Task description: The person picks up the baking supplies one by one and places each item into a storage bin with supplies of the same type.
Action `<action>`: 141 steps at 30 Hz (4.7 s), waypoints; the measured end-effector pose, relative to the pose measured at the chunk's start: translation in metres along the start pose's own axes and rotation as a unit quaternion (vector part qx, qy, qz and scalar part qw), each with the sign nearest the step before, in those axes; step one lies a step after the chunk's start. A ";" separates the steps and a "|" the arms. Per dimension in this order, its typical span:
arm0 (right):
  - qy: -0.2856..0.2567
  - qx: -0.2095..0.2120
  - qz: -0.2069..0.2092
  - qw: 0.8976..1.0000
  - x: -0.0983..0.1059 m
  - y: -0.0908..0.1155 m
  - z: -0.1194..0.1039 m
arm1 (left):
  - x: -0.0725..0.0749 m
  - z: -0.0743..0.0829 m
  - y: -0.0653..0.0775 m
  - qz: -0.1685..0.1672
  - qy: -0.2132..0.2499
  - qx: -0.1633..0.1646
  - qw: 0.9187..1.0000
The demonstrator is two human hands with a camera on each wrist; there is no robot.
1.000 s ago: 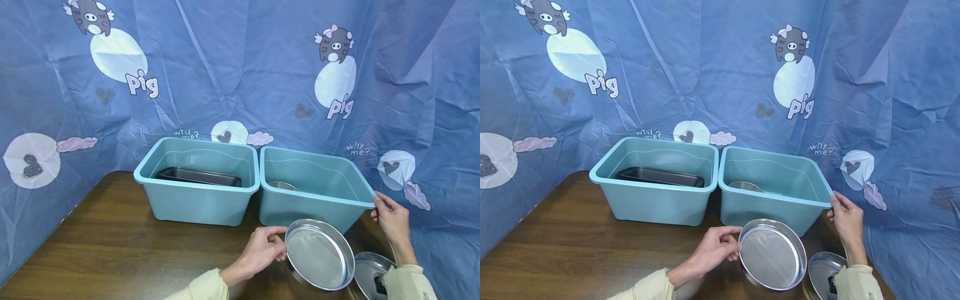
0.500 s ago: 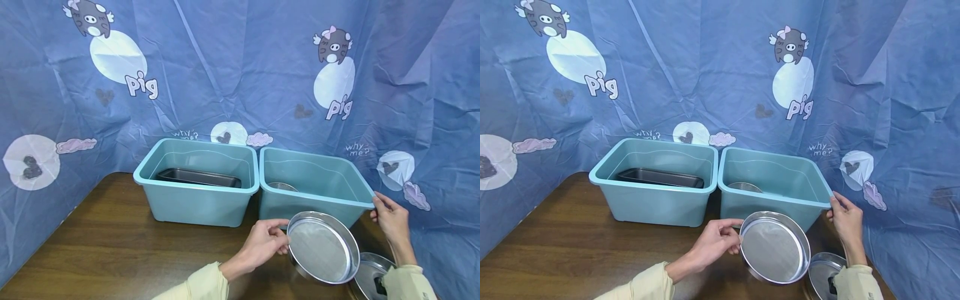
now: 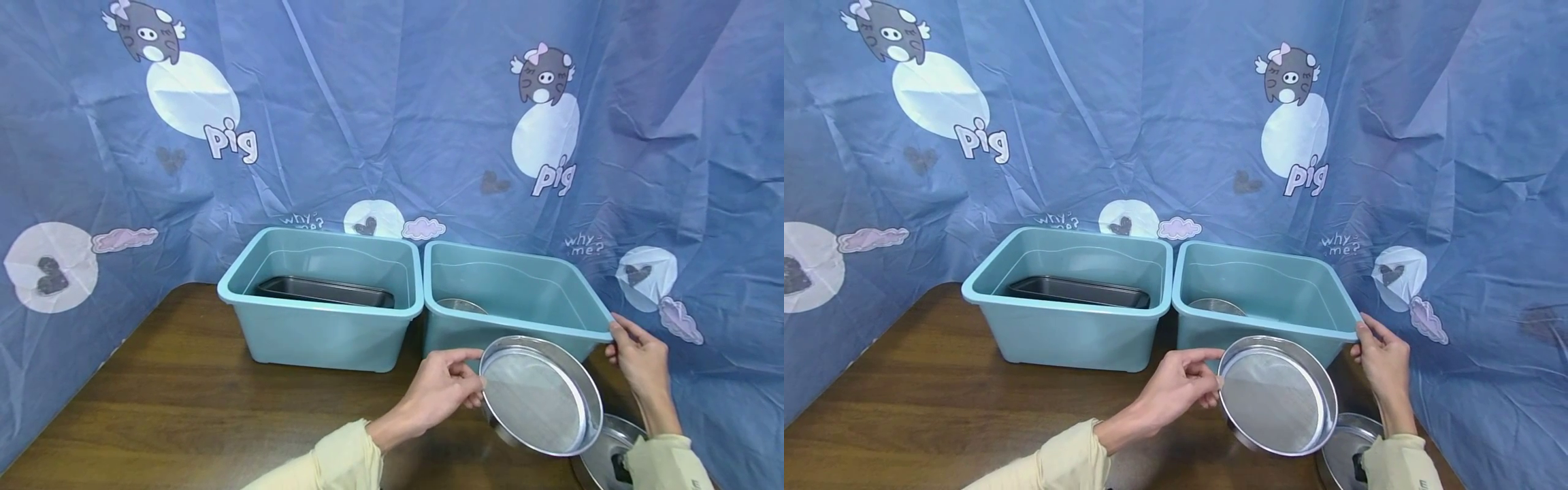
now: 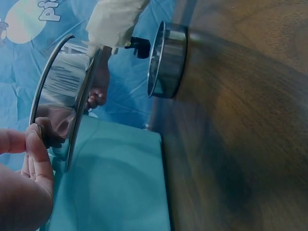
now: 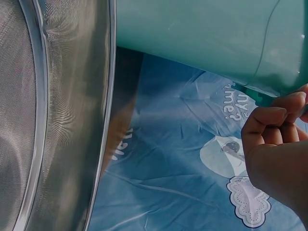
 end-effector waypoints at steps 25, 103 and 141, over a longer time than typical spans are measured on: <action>-0.014 -0.006 0.014 1.000 -0.002 0.000 0.001 | 0.003 0.025 -0.024 -0.001 -0.015 -0.012 1.000; -0.024 0.038 -0.013 0.999 -0.001 0.003 0.000 | 0.009 0.034 -0.097 0.139 -0.010 0.005 0.990; 0.024 0.021 0.002 0.999 -0.003 0.003 -0.003 | 0.013 0.025 -0.121 0.188 -0.046 -0.006 0.981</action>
Point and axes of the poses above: each hand's wrist, its own y-axis away from the middle knuckle, its own x-axis out of the back of the hand, z = x × y, the point moved 2 cm from there along -y, towards the middle knuckle, and after that the axes turned 5 degrees about -x, right-handed, at the moved point
